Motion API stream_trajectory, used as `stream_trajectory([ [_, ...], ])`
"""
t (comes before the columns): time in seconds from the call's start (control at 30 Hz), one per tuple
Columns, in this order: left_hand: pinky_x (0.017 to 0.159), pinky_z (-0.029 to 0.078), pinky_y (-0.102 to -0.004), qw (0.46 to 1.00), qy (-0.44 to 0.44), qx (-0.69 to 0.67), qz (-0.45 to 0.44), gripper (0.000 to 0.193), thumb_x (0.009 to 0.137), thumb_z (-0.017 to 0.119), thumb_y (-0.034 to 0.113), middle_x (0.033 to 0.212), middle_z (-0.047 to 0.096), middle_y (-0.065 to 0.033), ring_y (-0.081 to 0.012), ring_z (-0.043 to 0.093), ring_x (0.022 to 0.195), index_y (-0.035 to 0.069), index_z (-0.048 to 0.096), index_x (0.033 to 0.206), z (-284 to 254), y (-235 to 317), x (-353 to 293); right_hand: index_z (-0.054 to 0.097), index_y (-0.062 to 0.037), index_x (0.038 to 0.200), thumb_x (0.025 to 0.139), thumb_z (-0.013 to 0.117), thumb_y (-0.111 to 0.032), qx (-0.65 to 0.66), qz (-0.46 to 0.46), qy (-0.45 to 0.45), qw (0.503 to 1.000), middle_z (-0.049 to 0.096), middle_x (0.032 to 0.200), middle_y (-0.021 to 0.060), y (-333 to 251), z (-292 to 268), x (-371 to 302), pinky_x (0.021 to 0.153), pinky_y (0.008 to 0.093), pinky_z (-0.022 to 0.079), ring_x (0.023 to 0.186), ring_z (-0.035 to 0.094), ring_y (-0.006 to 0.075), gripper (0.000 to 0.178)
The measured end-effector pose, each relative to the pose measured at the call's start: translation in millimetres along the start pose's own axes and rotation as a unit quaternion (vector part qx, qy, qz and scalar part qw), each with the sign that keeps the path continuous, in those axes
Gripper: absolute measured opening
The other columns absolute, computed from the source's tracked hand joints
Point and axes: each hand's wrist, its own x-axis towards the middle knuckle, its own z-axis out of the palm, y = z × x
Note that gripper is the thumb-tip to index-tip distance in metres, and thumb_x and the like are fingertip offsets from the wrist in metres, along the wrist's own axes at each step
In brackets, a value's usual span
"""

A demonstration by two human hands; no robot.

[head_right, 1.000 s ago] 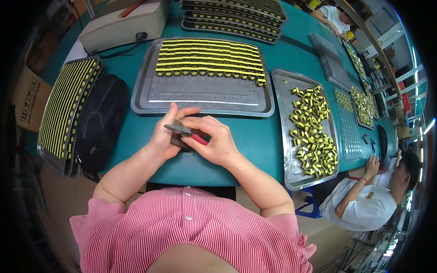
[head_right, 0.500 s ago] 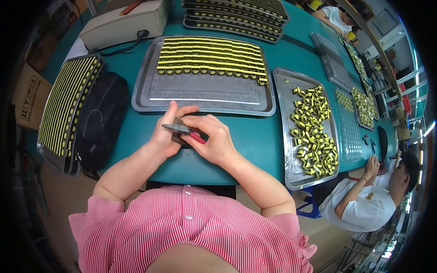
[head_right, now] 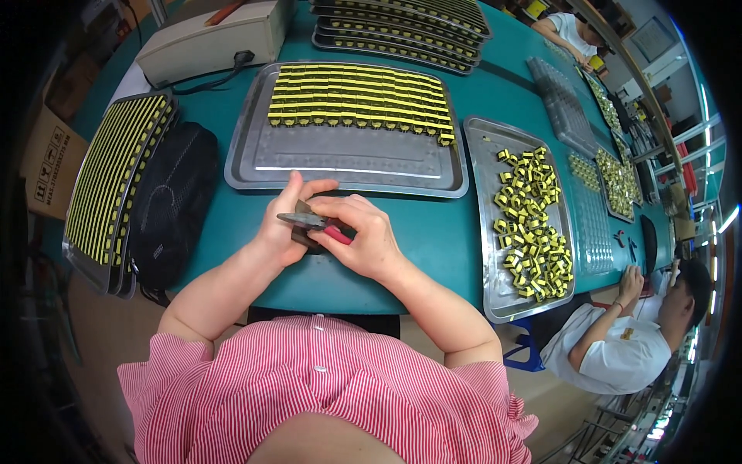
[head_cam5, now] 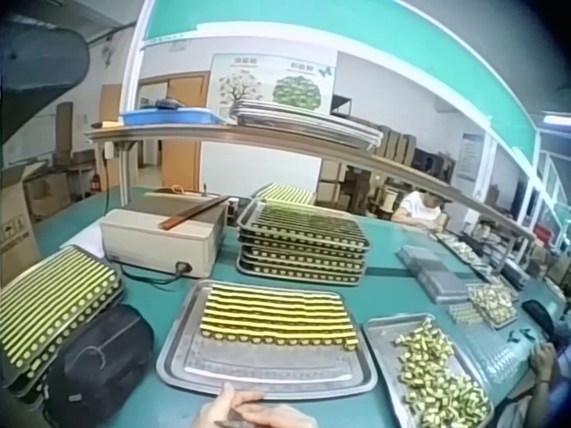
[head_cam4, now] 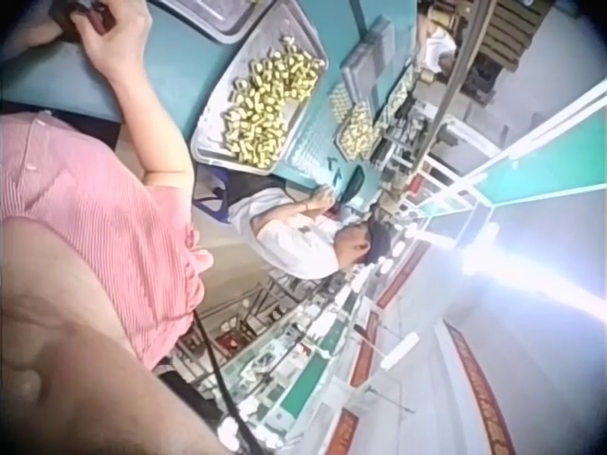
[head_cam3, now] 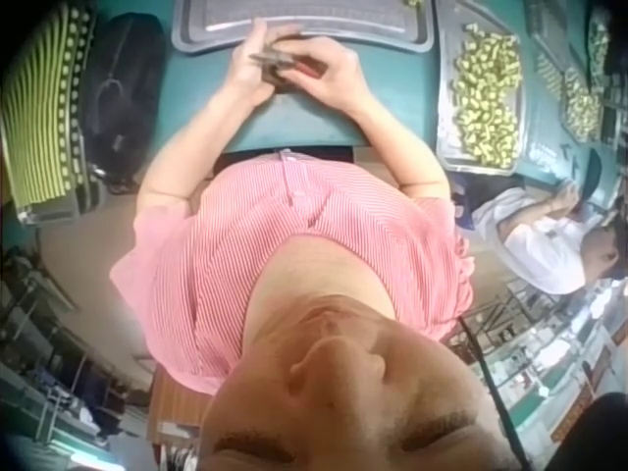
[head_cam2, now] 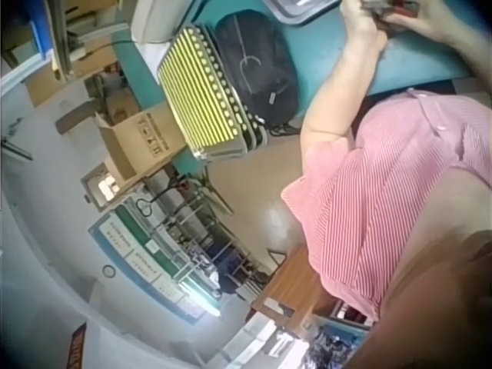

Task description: The person trims and processes small electronic components using pliers, placing the finished components into a metal tray.

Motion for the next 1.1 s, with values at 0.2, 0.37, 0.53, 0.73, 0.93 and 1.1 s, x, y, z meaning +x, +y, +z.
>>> stream_trajectory([
  [0.2,0.075,0.048,-0.0359,1.000,-0.008,-0.006,-0.010,0.070,0.089,0.028,0.057,0.103,0.056,-0.0175,-0.0237,0.058,0.088,-0.004,0.039,0.121,-2,1,-1,0.062,-0.0035,0.093,0.063,0.072,-0.002,-0.004,-0.032,0.020,0.999,0.063,0.086,0.0099,-1,2,2,0.064,0.0304,0.050,0.073,0.060,0.0234,0.031],
  [0.37,0.075,0.048,-0.0359,1.000,-0.003,-0.010,-0.017,0.069,0.089,0.029,0.056,0.105,0.055,-0.0182,-0.0236,0.058,0.087,-0.004,0.039,0.121,-2,2,-1,0.063,-0.0038,0.094,0.064,0.071,-0.003,-0.006,-0.018,0.012,1.000,0.064,0.087,0.0087,-2,2,0,0.065,0.0288,0.049,0.074,0.060,0.0211,0.031],
  [0.53,0.071,0.048,-0.0345,0.999,-0.003,-0.009,-0.049,0.068,0.089,0.026,0.057,0.098,0.057,-0.0124,-0.0212,0.057,0.082,-0.001,0.041,0.121,3,8,-1,0.062,-0.0040,0.097,0.066,0.070,-0.003,-0.004,-0.020,0.001,1.000,0.064,0.087,0.0075,-3,-1,1,0.065,0.0266,0.049,0.075,0.060,0.0187,0.032],
  [0.73,0.072,0.048,-0.0350,0.999,0.004,0.002,-0.034,0.068,0.090,0.026,0.056,0.100,0.056,-0.0136,-0.0222,0.056,0.083,-0.002,0.040,0.121,3,9,-3,0.060,-0.0038,0.100,0.068,0.068,-0.002,0.041,0.051,0.005,0.998,0.062,0.090,0.0095,-8,0,1,0.065,0.0268,0.049,0.075,0.060,0.0190,0.033],
  [0.93,0.070,0.048,-0.0336,0.999,-0.038,0.008,0.020,0.067,0.091,0.021,0.055,0.101,0.056,-0.0138,-0.0207,0.056,0.079,-0.001,0.039,0.122,8,13,-9,0.059,-0.0037,0.096,0.066,0.069,0.000,-0.017,-0.036,0.011,0.999,0.062,0.089,0.0094,-12,0,4,0.064,0.0264,0.048,0.074,0.059,0.0193,0.032],
  [1.1,0.073,0.048,-0.0324,0.993,-0.089,0.039,0.073,0.066,0.091,0.016,0.054,0.104,0.054,-0.0147,-0.0205,0.057,0.084,0.000,0.038,0.123,11,13,-13,0.060,-0.0071,0.093,0.057,0.069,0.003,-0.055,-0.079,0.058,0.994,0.061,0.087,0.0065,-15,-2,1,0.062,0.0298,0.046,0.070,0.056,0.0214,0.039],
])
